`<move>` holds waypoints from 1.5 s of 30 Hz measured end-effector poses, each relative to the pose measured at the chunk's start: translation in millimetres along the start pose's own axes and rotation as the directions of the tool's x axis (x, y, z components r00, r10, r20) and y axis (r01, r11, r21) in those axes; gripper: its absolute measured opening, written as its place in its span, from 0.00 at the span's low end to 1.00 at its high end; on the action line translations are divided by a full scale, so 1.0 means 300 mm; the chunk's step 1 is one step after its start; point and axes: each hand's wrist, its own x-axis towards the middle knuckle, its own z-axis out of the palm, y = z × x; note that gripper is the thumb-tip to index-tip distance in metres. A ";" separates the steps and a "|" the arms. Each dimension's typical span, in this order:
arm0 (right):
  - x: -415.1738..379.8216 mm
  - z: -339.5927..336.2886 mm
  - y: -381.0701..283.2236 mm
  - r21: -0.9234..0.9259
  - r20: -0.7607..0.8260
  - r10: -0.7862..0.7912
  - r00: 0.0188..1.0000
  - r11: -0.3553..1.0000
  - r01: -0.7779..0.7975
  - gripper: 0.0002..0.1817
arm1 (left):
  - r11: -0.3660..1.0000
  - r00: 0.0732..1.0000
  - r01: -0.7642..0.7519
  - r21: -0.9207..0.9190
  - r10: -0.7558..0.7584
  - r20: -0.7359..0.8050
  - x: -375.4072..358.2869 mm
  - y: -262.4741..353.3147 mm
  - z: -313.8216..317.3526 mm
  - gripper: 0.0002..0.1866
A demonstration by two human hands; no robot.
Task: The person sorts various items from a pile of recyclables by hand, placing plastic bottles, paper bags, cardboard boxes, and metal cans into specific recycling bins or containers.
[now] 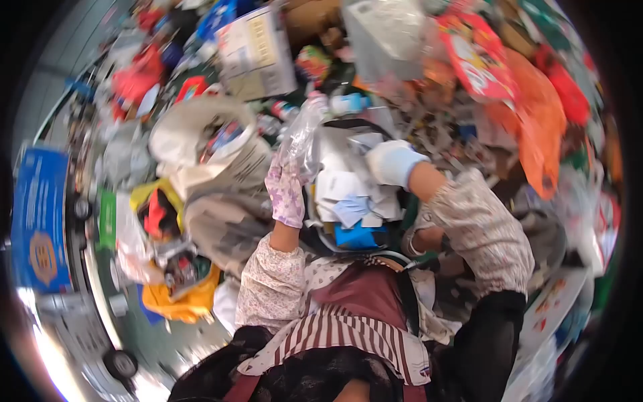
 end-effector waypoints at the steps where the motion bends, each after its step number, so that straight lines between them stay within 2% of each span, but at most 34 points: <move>1: -0.038 -0.071 -0.038 0.054 0.009 -0.007 1.000 0.999 0.006 0.14 | 0.974 0.997 0.062 -0.218 -0.068 -0.020 -0.021 0.074 -0.016 0.20; 3: -0.035 -0.112 -0.054 -0.004 0.125 0.029 0.992 1.000 -0.028 0.17 | 0.979 0.986 -0.133 -0.152 0.115 -0.120 -0.052 0.207 -0.107 0.22; 4: -0.024 -0.081 -0.042 -0.021 0.071 0.044 0.996 0.999 -0.042 0.19 | 0.963 0.957 -0.253 -0.090 0.235 -0.171 -0.076 0.281 -0.159 0.23; 5: -0.018 -0.085 -0.045 -0.007 0.089 0.054 0.995 0.999 -0.053 0.20 | 0.934 0.914 -0.356 -0.027 0.342 -0.220 -0.107 0.356 -0.213 0.25; 7: -0.009 -0.071 -0.029 -0.021 0.058 0.015 0.998 1.000 -0.014 0.21 | 0.865 0.809 -0.486 0.122 0.499 -0.311 -0.164 0.488 -0.332 0.26; 10: 0.014 -0.063 -0.009 0.062 0.083 0.019 0.996 0.998 -0.024 0.24 | 0.821 0.686 -0.422 0.386 0.567 -0.456 -0.236 0.629 -0.544 0.26; 11: 0.014 -0.053 -0.002 0.073 0.028 -0.015 0.999 0.997 0.013 0.25 | 0.763 0.720 -0.275 0.585 0.567 -0.401 -0.287 0.639 -0.682 0.24; 13: 0.019 -0.061 0.001 0.089 0.055 -0.014 0.998 0.996 0.009 0.25 | 0.901 0.807 -0.269 0.340 0.404 -0.431 -0.384 0.643 -0.885 0.22; 14: 0.023 -0.063 0.000 0.108 0.081 -0.004 0.997 0.994 -0.005 0.25 | 0.857 0.907 -0.121 0.501 0.301 -0.295 -0.446 0.646 -0.980 0.23; 15: 0.025 -0.045 0.015 0.140 0.037 -0.021 0.999 0.990 0.016 0.25 | 0.757 0.972 0.002 0.654 0.152 -0.179 -0.528 0.646 -1.063 0.25; 17: 0.040 -0.079 -0.021 0.099 0.155 0.018 0.988 0.995 -0.033 0.24 | 0.810 0.963 0.269 0.520 -0.213 -0.166 -0.630 0.647 -1.014 0.31; 18: 0.046 -0.075 -0.021 0.109 0.153 0.001 0.988 0.994 -0.017 0.24 | 0.888 0.905 0.420 0.190 -0.393 -0.164 -0.632 0.646 -0.913 0.35; 20: 0.052 -0.072 -0.007 0.131 0.141 -0.029 0.990 0.991 0.010 0.24 | 0.878 0.890 0.454 0.153 -0.456 -0.023 -0.672 0.563 -0.899 0.34; 21: 0.052 -0.074 -0.010 0.150 0.154 -0.021 0.988 0.989 -0.002 0.25 | 0.874 0.878 0.466 0.140 -0.476 0.052 -0.697 0.506 -0.915 0.33; 22: 0.051 -0.078 -0.011 0.170 0.161 -0.012 0.987 0.985 -0.016 0.26 | 0.821 0.930 0.356 0.446 -0.357 -0.085 -0.767 0.397 -0.989 0.30; 23: 0.049 -0.081 -0.011 0.194 0.164 -0.001 0.987 0.980 -0.031 0.27 | 0.735 0.966 0.247 0.631 -0.236 -0.103 -0.806 0.288 -1.102 0.25; 25: 0.044 -0.087 -0.020 0.136 0.148 0.012 0.989 0.990 -0.033 0.28 | 0.380 0.991 0.119 0.917 0.018 -0.136 -0.885 0.072 -1.325 0.17; 26: 0.046 -0.084 -0.017 0.131 0.145 0.006 0.989 0.991 -0.025 0.28 | 0.169 0.992 0.125 0.978 -0.008 -0.126 -0.874 0.011 -1.397 0.17; 27: 0.049 -0.080 -0.011 0.126 0.140 0.000 0.990 0.992 -0.018 0.28 | 0.012 0.986 0.122 0.992 -0.114 -0.120 -0.849 -0.021 -1.435 0.16; 28: 0.049 -0.077 -0.008 0.119 0.132 0.000 0.991 0.993 -0.016 0.28 | -0.059 0.966 0.119 0.991 -0.224 -0.130 -0.821 -0.032 -1.456 0.15; 30: 0.049 -0.065 -0.001 0.111 0.113 0.011 0.994 0.994 -0.024 0.27 | -0.093 0.947 0.080 0.992 -0.304 -0.105 -0.780 -0.035 -1.473 0.14; 31: 0.050 -0.064 0.000 0.113 0.121 0.007 0.993 0.993 -0.021 0.27 | -0.067 0.956 0.069 0.995 -0.281 -0.086 -0.753 0.001 -1.452 0.14; 32: 0.044 -0.068 -0.004 0.115 0.118 0.021 0.993 0.993 -0.034 0.26 | 0.003 0.977 0.064 0.998 -0.206 -0.062 -0.736 0.043 -1.434 0.13; 35: 0.039 -0.071 -0.013 0.149 0.093 0.043 0.995 0.987 -0.056 0.26 | 0.258 0.983 0.145 0.955 0.074 -0.170 -0.649 0.160 -1.322 0.13; 37: 0.034 -0.073 -0.023 0.127 0.083 0.053 0.995 0.990 -0.063 0.26 | 0.367 0.944 0.325 0.872 -0.067 -0.323 -0.591 0.120 -1.391 0.12; 38: 0.036 -0.077 -0.026 0.114 0.073 0.058 0.996 0.991 -0.066 0.26 | 0.076 0.948 0.313 0.947 -0.095 -0.305 -0.508 0.215 -1.348 0.12; 39: 0.033 -0.074 -0.022 0.121 0.059 0.056 0.997 0.991 -0.063 0.26 | -0.223 0.946 0.266 0.938 -0.124 -0.298 -0.436 0.273 -1.332 0.12; 40: 0.034 -0.071 -0.018 0.113 0.061 0.051 0.997 0.992 -0.057 0.25 | 0.559 0.819 0.371 0.742 0.179 -0.544 -0.396 0.250 -1.376 0.14; 41: 0.036 -0.067 -0.016 0.107 0.063 0.044 0.997 0.993 -0.051 0.25 | 0.984 0.533 -0.027 0.175 0.162 -0.831 -0.358 0.220 -1.443 0.16; 43: 0.029 -0.067 -0.018 0.107 0.047 0.060 0.997 0.992 -0.065 0.25 | 0.877 0.379 -0.338 0.341 0.459 -0.804 -0.219 0.259 -1.630 0.19; 45: 0.023 -0.075 -0.028 0.114 0.053 0.083 0.995 0.989 -0.089 0.24 | 0.861 0.356 -0.234 0.452 0.508 -0.784 -0.088 0.395 -1.668 0.21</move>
